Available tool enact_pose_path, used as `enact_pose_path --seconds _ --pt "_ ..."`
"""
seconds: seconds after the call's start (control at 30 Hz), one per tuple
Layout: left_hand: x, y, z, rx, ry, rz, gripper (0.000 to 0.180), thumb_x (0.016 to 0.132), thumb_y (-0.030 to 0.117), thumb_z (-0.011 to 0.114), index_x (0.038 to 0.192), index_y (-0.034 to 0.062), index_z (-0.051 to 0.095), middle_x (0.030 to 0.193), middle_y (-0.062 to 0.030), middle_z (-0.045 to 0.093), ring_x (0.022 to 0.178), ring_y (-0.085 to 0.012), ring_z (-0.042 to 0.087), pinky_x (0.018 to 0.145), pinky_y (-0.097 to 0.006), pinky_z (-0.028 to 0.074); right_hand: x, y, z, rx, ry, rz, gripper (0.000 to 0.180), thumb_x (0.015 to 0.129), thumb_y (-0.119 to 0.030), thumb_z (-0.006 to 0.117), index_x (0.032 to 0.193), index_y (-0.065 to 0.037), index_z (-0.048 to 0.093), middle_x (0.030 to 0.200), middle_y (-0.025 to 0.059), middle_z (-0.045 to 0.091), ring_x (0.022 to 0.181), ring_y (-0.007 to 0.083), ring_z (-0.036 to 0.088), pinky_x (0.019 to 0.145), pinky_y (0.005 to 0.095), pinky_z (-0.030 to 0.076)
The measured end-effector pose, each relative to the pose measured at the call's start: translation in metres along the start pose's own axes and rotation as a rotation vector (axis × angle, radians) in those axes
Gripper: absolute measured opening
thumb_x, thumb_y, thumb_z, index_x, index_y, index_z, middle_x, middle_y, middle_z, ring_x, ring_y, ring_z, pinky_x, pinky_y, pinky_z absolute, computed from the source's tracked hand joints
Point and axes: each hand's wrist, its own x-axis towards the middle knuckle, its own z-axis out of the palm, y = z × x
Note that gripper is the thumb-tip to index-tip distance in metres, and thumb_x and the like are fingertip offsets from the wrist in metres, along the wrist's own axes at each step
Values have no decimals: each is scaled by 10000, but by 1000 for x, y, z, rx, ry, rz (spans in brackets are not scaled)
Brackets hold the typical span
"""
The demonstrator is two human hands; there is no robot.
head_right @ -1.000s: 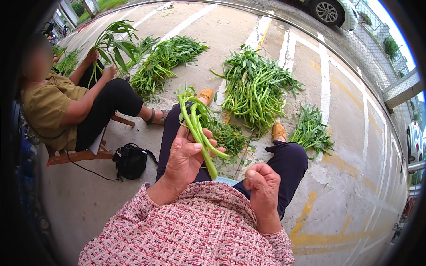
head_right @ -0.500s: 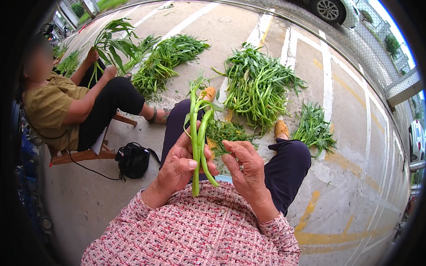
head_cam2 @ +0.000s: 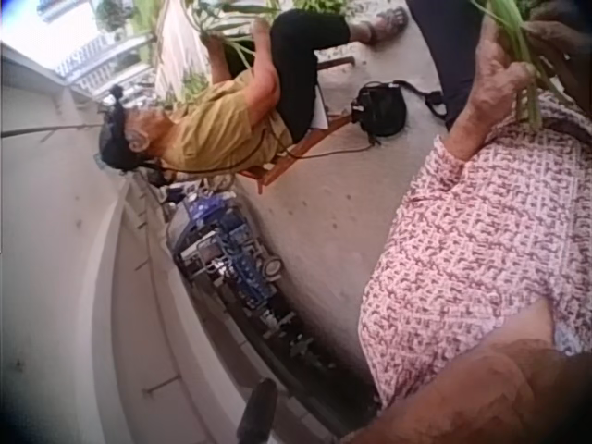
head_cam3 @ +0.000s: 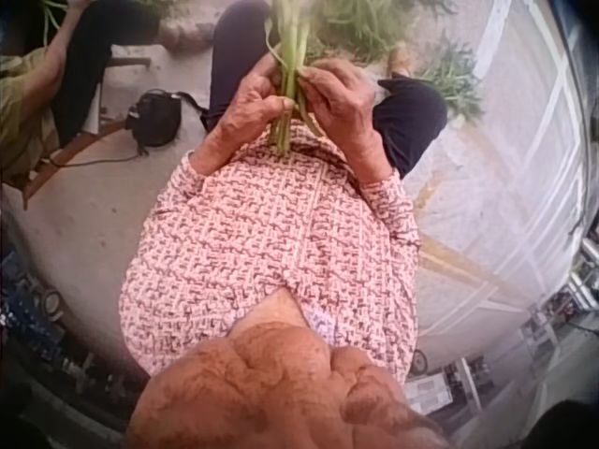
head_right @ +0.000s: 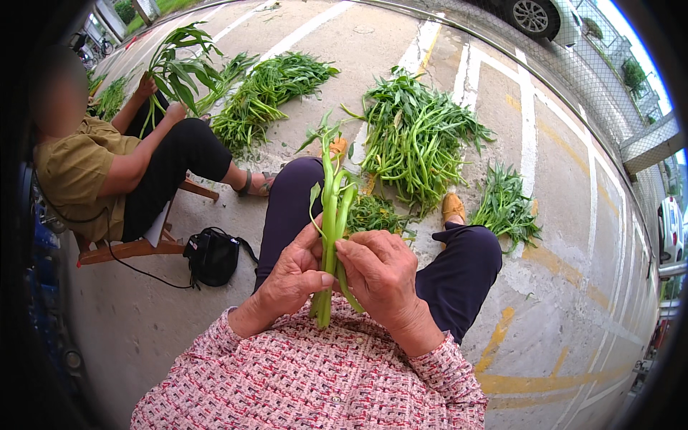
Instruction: The person picks leaves off long green stems by hand, holding a bundle in one hand and tearing the leafy parts off with the other.
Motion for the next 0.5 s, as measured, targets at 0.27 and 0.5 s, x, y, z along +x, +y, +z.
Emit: enact_pose_path --seconds 0.27,0.5 --pt "1 2 3 58 9 -9 875 806 -24 586 1517 66 84 1396 -109 414 1202 -163 505 918 -305 509 3 -6 1 -32 4 0 147 749 -24 686 875 -27 609 809 115 609 719 299 613 631 377 490" --pt "0 0 5 57 25 9 845 808 -8 565 1513 89 110 1243 -112 495 1045 -183 588 869 -345 536 4 -5 3 -140 -10 0 136 754 20 646 862 -28 579 754 112 568 664 310 584 599 374 477"
